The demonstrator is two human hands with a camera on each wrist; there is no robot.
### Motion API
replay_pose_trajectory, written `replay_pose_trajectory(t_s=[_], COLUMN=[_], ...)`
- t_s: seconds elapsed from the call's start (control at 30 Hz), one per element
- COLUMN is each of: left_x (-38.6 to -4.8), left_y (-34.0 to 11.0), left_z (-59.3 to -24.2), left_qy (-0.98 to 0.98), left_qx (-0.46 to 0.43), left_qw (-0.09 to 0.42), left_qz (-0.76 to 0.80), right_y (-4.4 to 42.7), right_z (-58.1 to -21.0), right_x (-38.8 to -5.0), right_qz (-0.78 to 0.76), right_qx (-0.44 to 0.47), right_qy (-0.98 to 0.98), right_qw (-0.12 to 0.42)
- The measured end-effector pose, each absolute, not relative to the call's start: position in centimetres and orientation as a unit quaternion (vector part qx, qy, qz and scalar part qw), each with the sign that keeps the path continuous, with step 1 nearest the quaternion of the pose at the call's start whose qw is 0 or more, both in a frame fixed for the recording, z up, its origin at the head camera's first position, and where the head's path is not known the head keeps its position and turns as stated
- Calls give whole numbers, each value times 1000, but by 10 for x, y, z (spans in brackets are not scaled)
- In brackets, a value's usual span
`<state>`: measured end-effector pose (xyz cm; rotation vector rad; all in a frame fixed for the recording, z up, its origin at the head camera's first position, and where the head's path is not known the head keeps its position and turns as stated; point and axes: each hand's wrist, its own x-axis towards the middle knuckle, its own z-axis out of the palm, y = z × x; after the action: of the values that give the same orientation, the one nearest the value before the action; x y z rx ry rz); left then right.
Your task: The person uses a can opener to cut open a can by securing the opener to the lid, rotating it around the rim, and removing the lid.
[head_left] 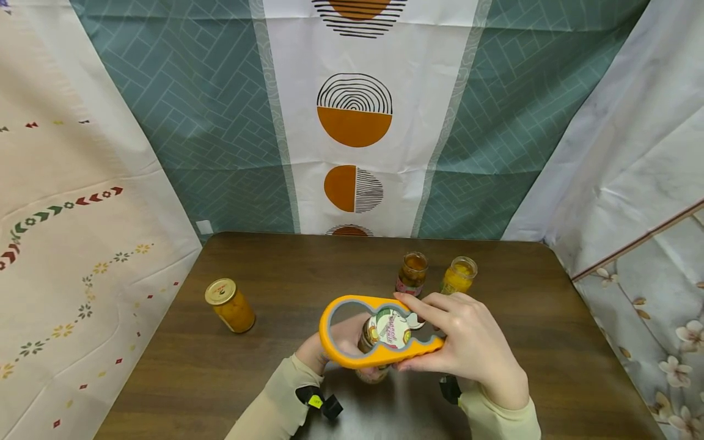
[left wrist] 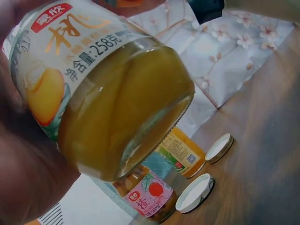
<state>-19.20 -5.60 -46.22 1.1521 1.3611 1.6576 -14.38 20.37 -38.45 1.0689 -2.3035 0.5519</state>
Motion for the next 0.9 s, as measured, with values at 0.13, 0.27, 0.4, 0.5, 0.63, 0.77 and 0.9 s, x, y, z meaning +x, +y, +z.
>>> replay_pose_trajectory(t_s=[0.13,0.27,0.4,0.5,0.63,0.77,0.9], left_x=[-197,-198,-197,-198,-198,-199,-201], left_y=[-57,-57,-56,-55,-55,-55,-55], left_z=[-469,-468,-461,-460,-458,-456,-456], left_qy=[578,576,538,545,561,556,549], left_qx=[450,448,436,435,433,439,450], left_qw=[259,222,234,221,197,181,168], left_qz=[629,647,682,682,677,682,684], right_y=[205,207,209,210,210,210,211], right_z=[-383,-382,-381,-380,-380,-380,-381], right_x=[-144,-144,-144,-143,-143,-144,-144], right_qz=[212,226,235,240,250,267,297], right_qx=[373,345,319,299,278,257,240], right_qy=[-856,-859,-865,-869,-867,-862,-852], right_qw=[288,304,309,313,330,346,358])
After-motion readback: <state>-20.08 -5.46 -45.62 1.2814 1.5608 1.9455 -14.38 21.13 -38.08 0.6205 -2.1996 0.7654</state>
